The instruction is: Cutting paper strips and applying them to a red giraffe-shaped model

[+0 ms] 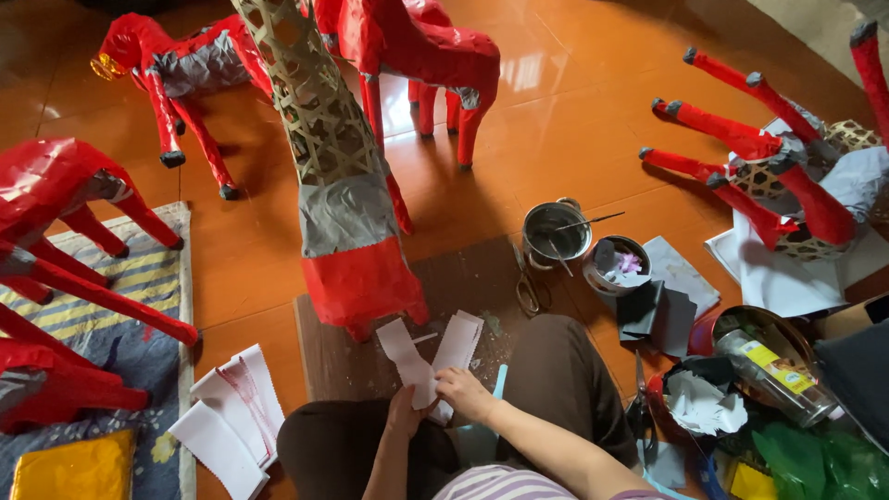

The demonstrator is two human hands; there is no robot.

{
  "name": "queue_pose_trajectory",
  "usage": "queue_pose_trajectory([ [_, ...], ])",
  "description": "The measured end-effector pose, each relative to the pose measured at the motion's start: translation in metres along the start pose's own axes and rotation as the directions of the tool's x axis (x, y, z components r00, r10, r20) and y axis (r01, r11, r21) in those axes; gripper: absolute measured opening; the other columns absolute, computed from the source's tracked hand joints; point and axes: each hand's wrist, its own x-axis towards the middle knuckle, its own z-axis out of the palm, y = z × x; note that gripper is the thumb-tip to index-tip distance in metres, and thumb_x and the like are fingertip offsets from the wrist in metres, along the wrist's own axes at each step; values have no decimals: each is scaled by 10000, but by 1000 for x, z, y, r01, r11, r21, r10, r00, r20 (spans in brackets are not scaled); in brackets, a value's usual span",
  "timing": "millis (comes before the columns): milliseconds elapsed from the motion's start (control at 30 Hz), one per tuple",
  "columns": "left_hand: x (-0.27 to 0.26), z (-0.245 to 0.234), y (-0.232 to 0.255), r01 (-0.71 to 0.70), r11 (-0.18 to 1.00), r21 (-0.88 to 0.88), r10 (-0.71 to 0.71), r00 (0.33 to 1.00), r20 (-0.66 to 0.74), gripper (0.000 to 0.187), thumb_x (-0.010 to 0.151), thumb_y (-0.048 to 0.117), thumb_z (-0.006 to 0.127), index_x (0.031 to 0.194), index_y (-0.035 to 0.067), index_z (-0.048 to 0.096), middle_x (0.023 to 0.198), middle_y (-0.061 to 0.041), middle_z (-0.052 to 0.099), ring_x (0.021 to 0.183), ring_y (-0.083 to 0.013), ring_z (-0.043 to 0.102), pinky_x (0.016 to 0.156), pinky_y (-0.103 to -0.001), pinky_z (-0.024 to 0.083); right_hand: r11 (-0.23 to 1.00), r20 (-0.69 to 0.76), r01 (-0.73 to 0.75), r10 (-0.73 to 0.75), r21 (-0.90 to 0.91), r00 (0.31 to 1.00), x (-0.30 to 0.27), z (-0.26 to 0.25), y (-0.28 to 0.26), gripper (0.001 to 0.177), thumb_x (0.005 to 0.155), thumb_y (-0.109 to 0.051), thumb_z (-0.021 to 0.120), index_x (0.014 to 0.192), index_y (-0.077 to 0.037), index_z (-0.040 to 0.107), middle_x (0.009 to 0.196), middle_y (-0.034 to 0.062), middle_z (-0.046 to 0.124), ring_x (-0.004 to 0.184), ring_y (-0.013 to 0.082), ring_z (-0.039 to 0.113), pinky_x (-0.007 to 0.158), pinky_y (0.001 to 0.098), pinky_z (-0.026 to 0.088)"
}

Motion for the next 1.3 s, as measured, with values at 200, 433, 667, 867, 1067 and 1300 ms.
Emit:
queue_pose_trajectory([
  [200,-20,4,1,-132,867,480,237,957,-165,376,917,206,470,1257,84,367,1186,-119,498,995,-239,537,615,-395,542,996,-116,-15,26,93,993,13,-25,-15,37,860,0,586,869,-27,563,1069,163,583,852,358,570,737,448,450],
  [433,-28,-5,18,-501,-267,823,660,528,535,287,749,105,699,1022,95,611,1266,-153,487,1233,-411,428,1020,-526,354,959,-284,21,63,284,957,42,-49,-31,68,911,-28,581,857,7,560,1015,191,581,895,369,572,763,446,457],
  [667,-49,30,75,-518,-444,731,699,311,644,123,806,93,729,875,106,629,1122,-94,589,1278,-393,468,1078,-574,316,895,-362,-82,259,439,895,63,-77,-36,435,770,-57,759,1173,-119,607,1140,145,557,1095,386,592,927,436,490],
  [867,-127,78,112,-702,-416,578,656,208,725,144,802,8,678,910,87,625,983,-99,621,1117,-393,581,965,-509,453,885,-371,-8,203,465,906,78,-84,-29,448,689,-47,794,1114,-144,693,1199,127,575,1119,352,584,958,417,465],
  [1067,-162,78,136,-810,-213,547,814,164,558,179,803,-69,685,895,85,676,914,-91,671,1042,-351,655,901,-414,513,641,-181,-185,460,745,869,62,-92,-18,198,730,18,768,892,-93,739,1037,125,669,979,277,643,880,360,518],
  [1300,-170,61,152,-800,3,600,876,292,385,111,884,-16,661,911,90,644,889,-73,683,976,-292,694,845,-403,540,406,-97,-165,553,899,828,64,-100,16,129,789,10,744,896,-61,746,948,101,707,855,161,685,806,305,542],
])
